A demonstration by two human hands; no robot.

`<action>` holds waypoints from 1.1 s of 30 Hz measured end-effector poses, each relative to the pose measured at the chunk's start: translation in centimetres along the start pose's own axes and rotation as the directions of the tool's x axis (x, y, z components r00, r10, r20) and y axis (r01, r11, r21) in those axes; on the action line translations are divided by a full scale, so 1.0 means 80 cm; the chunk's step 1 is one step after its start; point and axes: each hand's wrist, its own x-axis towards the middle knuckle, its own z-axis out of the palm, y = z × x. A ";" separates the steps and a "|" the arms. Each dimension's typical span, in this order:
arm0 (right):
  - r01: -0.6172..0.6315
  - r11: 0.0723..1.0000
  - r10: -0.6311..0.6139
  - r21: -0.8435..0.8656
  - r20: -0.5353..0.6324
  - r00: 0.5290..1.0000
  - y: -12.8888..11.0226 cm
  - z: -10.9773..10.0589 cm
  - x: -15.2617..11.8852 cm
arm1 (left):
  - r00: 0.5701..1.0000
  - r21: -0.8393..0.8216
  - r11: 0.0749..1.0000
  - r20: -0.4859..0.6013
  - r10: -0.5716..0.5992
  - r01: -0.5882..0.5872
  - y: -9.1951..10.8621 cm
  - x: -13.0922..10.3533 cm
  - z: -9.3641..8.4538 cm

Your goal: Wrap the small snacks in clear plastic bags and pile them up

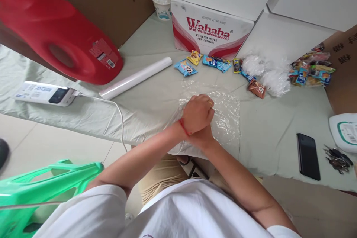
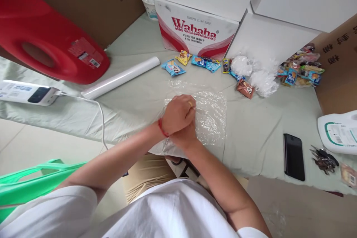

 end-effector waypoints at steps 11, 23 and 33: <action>0.033 0.938 0.089 0.345 -0.330 0.940 0.119 -0.074 -0.033 | 0.981 0.061 0.981 0.062 -0.186 0.182 -0.078 0.061 0.044; -0.376 0.914 0.361 -0.150 -0.118 0.925 0.236 -0.103 0.251 | 0.986 0.089 0.985 0.064 -0.155 0.149 -0.083 0.060 0.045; -0.393 0.877 0.346 -0.277 -0.202 0.916 0.249 -0.114 0.175 | 0.985 0.054 0.987 0.084 -0.153 0.149 -0.082 0.059 0.043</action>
